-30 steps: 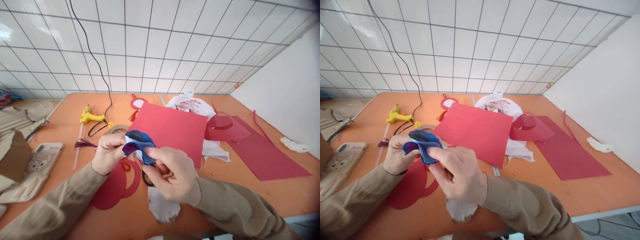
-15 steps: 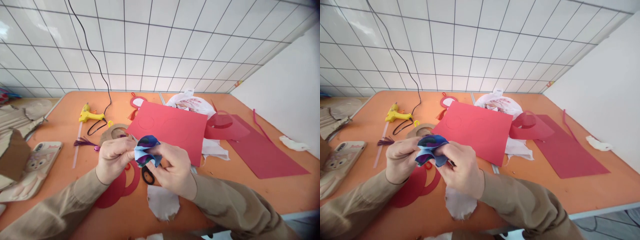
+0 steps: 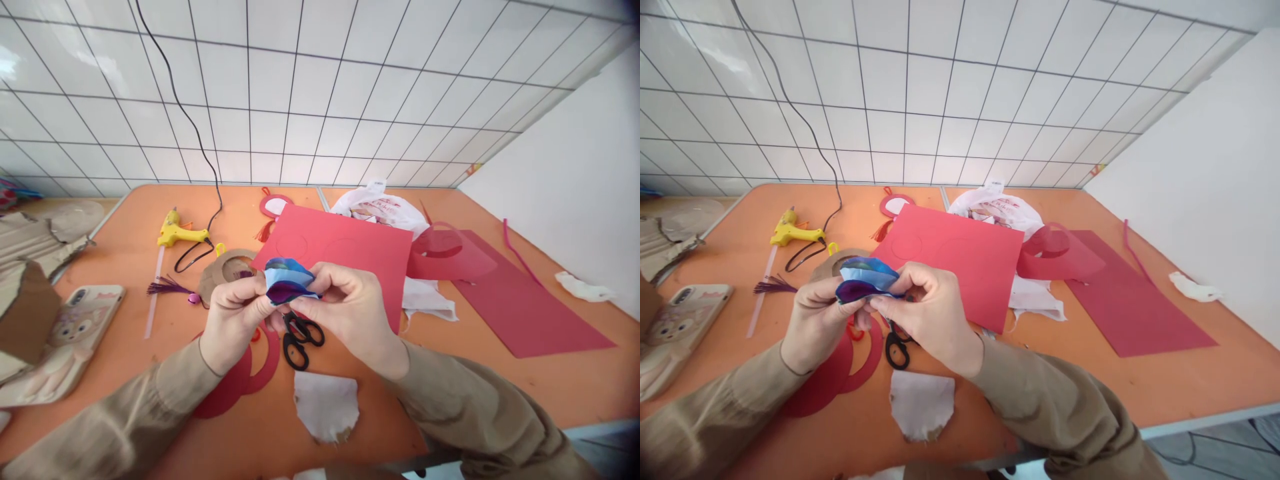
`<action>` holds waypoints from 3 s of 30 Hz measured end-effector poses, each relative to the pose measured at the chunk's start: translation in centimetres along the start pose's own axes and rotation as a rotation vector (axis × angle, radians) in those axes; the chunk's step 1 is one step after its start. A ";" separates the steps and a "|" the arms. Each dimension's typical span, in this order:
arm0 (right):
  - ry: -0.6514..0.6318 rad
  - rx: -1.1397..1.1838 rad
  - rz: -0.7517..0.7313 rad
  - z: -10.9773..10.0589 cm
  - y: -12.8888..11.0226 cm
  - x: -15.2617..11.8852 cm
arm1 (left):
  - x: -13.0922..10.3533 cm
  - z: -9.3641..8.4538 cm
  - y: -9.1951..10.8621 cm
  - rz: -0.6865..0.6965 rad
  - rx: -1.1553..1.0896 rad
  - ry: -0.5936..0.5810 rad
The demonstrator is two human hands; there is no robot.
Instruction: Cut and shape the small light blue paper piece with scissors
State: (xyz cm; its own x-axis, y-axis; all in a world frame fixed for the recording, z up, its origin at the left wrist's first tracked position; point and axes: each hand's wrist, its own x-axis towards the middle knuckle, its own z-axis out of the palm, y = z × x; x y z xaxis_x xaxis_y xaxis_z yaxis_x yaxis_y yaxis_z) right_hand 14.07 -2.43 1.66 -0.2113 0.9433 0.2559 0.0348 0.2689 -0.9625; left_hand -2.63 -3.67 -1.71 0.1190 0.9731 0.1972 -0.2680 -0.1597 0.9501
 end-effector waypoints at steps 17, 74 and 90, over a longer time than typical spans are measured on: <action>0.035 0.102 0.080 0.1 -0.2 0.3 | 0.1 0.6 -0.3 -0.096 -0.120 0.038; 0.021 -0.132 0.129 0.2 2.0 0.2 | 0.8 1.2 2.2 -0.438 -0.216 0.160; 0.006 -0.281 0.042 0.0 2.6 0.1 | 1.5 0.7 3.0 -0.441 -0.175 0.162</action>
State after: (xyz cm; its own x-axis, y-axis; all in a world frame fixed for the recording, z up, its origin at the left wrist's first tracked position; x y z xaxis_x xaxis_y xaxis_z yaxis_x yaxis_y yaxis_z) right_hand 14.11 -1.65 -0.79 -0.1985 0.9556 0.2178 0.3128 0.2724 -0.9099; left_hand -2.56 -2.83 1.58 0.1107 0.9571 -0.2678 -0.3838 0.2897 0.8768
